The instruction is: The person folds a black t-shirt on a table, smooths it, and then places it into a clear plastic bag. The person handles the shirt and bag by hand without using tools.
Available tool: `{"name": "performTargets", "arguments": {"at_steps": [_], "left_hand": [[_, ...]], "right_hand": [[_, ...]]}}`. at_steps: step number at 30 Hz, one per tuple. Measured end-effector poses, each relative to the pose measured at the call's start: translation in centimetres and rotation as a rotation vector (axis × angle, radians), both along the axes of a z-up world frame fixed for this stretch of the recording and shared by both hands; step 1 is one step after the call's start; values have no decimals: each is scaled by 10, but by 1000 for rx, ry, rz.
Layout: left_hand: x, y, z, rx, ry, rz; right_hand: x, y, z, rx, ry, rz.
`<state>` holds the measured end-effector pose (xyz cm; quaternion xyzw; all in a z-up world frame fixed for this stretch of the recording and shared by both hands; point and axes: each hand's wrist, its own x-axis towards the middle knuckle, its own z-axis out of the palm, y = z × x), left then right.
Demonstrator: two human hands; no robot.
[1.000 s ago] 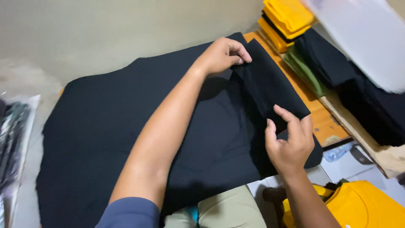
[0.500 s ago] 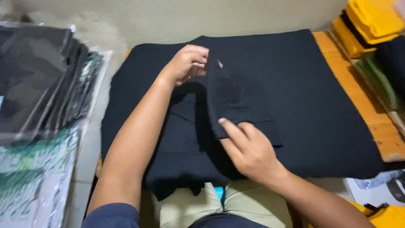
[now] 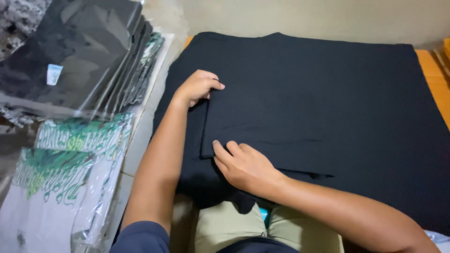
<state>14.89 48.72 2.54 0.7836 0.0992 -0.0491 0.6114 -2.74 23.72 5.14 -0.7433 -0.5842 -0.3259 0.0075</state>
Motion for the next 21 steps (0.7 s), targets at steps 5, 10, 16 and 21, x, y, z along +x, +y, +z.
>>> {"name": "performTargets", "arguments": {"at_steps": [5,10,16,21], "left_hand": [[1,25,-13,-55,-6,56],[-11,38,-7,-13,35,94],[-18,38,-12,125,66,65],[-31,31,4,203,28,52]], "right_hand": [[3,20,-7,-9,-17,27],[7,32,-11,-55,23,37],[8,35,-25,-63,29,72],[10,29,-13,-38,37,117]]}}
